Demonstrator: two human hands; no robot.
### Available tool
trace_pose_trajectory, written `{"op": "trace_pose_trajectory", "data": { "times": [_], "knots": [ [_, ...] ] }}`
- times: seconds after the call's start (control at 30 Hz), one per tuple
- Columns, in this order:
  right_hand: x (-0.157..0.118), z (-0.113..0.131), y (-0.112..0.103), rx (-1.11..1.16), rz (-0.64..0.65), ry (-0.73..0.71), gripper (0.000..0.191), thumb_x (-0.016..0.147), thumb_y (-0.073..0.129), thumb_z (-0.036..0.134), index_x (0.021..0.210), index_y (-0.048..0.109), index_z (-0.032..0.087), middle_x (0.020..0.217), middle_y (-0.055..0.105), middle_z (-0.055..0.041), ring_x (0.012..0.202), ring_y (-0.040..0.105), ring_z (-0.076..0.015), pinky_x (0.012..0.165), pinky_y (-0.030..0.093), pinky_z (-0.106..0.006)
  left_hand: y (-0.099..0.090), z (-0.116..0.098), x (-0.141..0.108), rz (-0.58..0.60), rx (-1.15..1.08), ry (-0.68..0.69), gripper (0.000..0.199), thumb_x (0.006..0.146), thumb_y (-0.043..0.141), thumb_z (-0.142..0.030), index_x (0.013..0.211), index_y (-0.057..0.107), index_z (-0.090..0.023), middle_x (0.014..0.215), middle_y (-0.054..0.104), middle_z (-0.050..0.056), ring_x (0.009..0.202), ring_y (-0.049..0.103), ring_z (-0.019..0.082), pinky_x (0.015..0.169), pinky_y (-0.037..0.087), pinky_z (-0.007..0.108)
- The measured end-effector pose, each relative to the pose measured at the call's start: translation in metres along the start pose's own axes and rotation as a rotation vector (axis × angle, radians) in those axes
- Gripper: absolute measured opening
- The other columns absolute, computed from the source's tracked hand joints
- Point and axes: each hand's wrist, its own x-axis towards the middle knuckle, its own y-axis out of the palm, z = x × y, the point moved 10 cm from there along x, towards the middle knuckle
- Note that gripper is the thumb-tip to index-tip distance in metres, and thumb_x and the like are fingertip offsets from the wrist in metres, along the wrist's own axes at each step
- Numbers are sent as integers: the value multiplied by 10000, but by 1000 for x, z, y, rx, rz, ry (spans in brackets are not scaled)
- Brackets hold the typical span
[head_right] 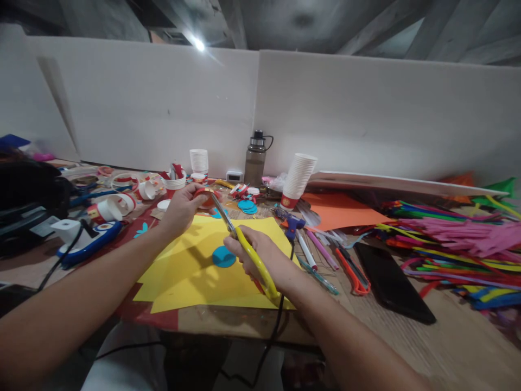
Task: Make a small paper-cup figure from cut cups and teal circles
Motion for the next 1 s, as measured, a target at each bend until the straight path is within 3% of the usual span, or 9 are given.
{"op": "trace_pose_trajectory", "data": {
  "times": [0.1,0.2,0.27,0.33,0.53,0.83,1.0],
  "knots": [
    [2,4,-8,-88,-17,-69,360,896,477,556,965,530,207,554,469,70,381,403,-78,346,330,-191,-4,2,1,-23,-28,-55,243,758,674,-279,938,593,-137,860,704,60,729,696,186,496,535,245],
    [4,24,-35,-325,-226,-302,293,905,506,448,966,613,183,735,619,-19,642,579,-145,569,468,-245,0,3,1,25,-83,-115,278,750,691,-308,946,605,-130,804,703,62,703,693,183,441,462,200],
    [3,33,-49,-520,-371,-437,235,895,524,361,966,650,176,877,667,-69,809,610,-194,729,487,-304,4,2,0,64,-118,-143,276,750,697,-328,920,611,-128,785,701,68,695,691,178,421,419,181],
    [4,33,-53,-691,-429,-472,250,877,544,304,1044,665,162,974,677,-106,874,611,-220,796,479,-338,8,2,-1,95,-153,-166,268,744,706,-339,880,612,-129,783,698,72,683,686,171,407,390,173],
    [6,24,-44,-867,-395,-382,418,850,566,208,1265,609,210,1166,643,-120,1027,613,-240,865,482,-340,14,3,-2,146,-210,-196,240,726,728,-318,822,599,-140,687,642,19,567,639,133,394,384,181],
    [7,21,-45,-1009,-416,-284,476,832,585,198,1307,587,233,1210,622,-108,1008,627,-249,801,489,-331,14,5,-3,165,-175,-206,263,714,741,-313,843,597,-134,654,632,18,548,616,127,393,391,186],
    [4,23,-45,-1091,-430,-229,452,852,577,243,1304,597,248,1135,640,-99,876,650,-226,682,452,-300,16,5,-5,156,-141,-215,272,698,726,-268,901,627,-115,662,651,23,495,578,110,395,410,204]
  ]
}}
